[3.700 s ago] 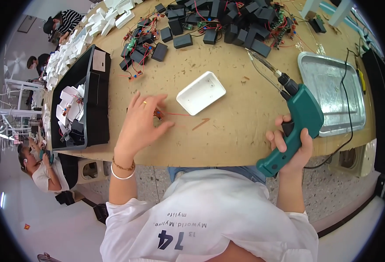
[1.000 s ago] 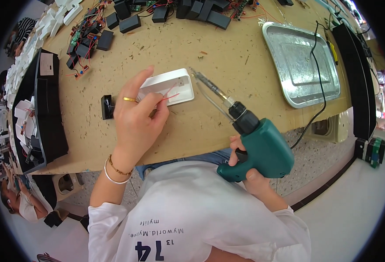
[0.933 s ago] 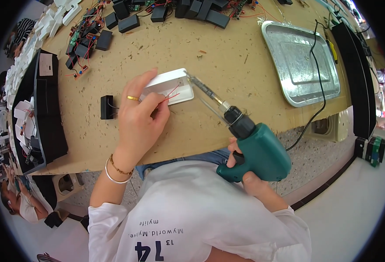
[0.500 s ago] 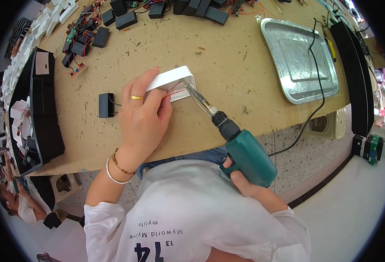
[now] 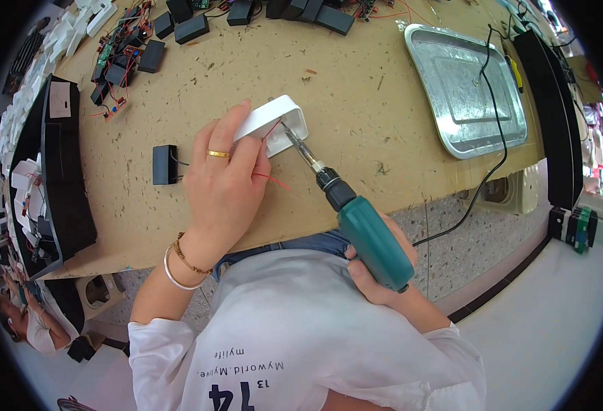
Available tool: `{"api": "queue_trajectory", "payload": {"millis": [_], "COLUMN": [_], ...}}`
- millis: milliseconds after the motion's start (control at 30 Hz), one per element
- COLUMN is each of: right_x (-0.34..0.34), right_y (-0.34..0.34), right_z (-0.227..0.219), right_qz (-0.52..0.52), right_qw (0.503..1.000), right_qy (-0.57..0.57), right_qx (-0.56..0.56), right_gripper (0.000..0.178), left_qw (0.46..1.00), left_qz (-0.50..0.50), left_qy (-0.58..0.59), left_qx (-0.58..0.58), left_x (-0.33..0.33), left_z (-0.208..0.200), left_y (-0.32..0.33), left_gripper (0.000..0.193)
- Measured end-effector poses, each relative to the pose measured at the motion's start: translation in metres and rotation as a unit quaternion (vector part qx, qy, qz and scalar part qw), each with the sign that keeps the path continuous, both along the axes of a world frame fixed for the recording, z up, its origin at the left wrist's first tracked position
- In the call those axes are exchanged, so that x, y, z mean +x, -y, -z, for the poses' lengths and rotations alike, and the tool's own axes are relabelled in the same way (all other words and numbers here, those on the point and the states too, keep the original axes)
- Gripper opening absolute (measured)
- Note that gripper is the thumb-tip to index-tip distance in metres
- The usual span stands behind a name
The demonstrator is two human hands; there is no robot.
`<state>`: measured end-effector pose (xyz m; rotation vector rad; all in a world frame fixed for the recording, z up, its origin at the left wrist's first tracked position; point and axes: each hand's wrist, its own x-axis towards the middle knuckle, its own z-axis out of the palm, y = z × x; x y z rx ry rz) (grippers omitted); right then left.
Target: Soldering electronic components and assembling them into plastic housings.
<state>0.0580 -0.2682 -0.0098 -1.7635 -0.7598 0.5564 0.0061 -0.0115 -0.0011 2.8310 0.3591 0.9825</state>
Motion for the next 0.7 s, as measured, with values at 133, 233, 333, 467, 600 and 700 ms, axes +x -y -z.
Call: {"api": "queue_trajectory", "payload": {"millis": [133, 233, 333, 467, 600, 700], "right_x": [-0.0035, -0.0024, -0.0036, -0.0028, -0.0026, -0.0025], "right_y": [-0.0037, -0.0049, -0.0078, -0.0069, -0.0065, -0.0072], "right_z": [-0.0005, -0.0042, -0.0046, -0.005, -0.0048, -0.0063], "right_qz": [0.017, -0.002, 0.017, 0.015, 0.0, 0.009], "right_qw": [1.0, 1.0, 1.0, 1.0, 1.0, 1.0], "right_qy": [-0.009, 0.006, 0.007, 0.005, 0.024, 0.013], "right_qx": [-0.006, -0.024, -0.007, -0.014, -0.016, -0.008], "right_gripper": [0.041, 0.038, 0.036, 0.035, 0.035, 0.034], "left_qw": [1.0, 1.0, 1.0, 1.0, 1.0, 0.999], "left_qz": [0.001, 0.002, 0.009, 0.015, 0.021, 0.034], "left_qy": [0.001, -0.001, 0.004, 0.004, 0.006, 0.007], "left_qx": [-0.002, -0.005, -0.006, 0.002, 0.017, 0.013], "left_x": [0.0008, -0.0004, -0.0007, -0.0009, -0.0012, -0.0015], "left_z": [0.0006, 0.0012, 0.0014, 0.0015, 0.0025, 0.0035], "left_y": [0.0005, 0.0, -0.0006, -0.0008, -0.0009, -0.0014], "left_gripper": [0.011, 0.011, 0.012, 0.012, 0.01, 0.009]}}
